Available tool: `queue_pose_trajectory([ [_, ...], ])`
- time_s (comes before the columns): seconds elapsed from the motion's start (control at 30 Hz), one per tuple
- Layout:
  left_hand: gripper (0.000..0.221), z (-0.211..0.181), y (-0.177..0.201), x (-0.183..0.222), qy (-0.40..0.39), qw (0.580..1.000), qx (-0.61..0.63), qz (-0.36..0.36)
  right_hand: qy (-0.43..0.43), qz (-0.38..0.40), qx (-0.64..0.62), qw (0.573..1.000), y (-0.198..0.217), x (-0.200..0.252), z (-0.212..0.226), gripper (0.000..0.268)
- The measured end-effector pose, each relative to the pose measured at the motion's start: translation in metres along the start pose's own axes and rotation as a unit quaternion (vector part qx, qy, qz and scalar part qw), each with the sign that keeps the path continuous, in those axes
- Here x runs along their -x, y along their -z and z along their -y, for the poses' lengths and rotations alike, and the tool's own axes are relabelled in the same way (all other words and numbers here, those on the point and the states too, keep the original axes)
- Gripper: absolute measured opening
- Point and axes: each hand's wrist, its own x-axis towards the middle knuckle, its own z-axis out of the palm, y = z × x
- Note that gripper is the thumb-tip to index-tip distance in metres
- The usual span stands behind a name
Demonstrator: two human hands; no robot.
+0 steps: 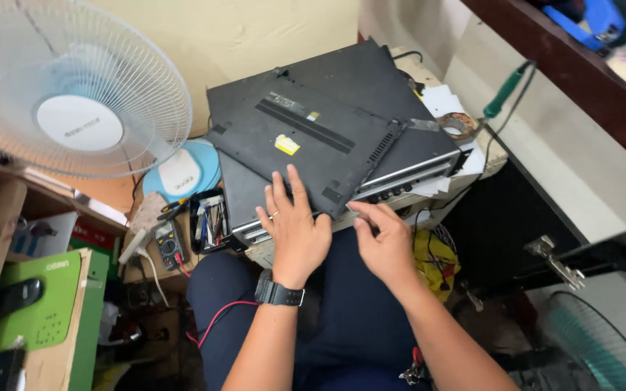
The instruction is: Removing screws and prying open the bottom casing of a laptop to inspect the internal components.
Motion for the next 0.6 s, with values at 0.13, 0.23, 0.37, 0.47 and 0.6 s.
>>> queue_pose_trajectory([
  [0.13,0.115,-0.003,-0.001,-0.002,-0.002,1.000,-0.019,0.000,0.029,-0.077,-0.082,0.993,-0.030,0.002,-0.011,0.030],
  [0.23,0.116,-0.001,0.000,0.000,-0.004,1.000,-0.010,-0.010,0.052,-0.103,-0.102,0.988,-0.040,0.006,-0.021,0.025],
  [0.37,0.118,-0.004,-0.003,-0.001,0.002,0.999,0.021,-0.030,0.061,-0.103,-0.092,0.988,-0.035,0.003,-0.018,0.026],
  [0.47,0.118,-0.005,-0.010,0.000,0.003,0.999,0.028,-0.043,0.052,-0.106,-0.110,0.987,-0.044,0.001,-0.031,0.023],
  [0.6,0.117,-0.005,-0.013,0.003,0.004,0.999,0.020,-0.043,0.025,-0.102,-0.212,0.972,-0.064,0.004,-0.045,0.017],
])
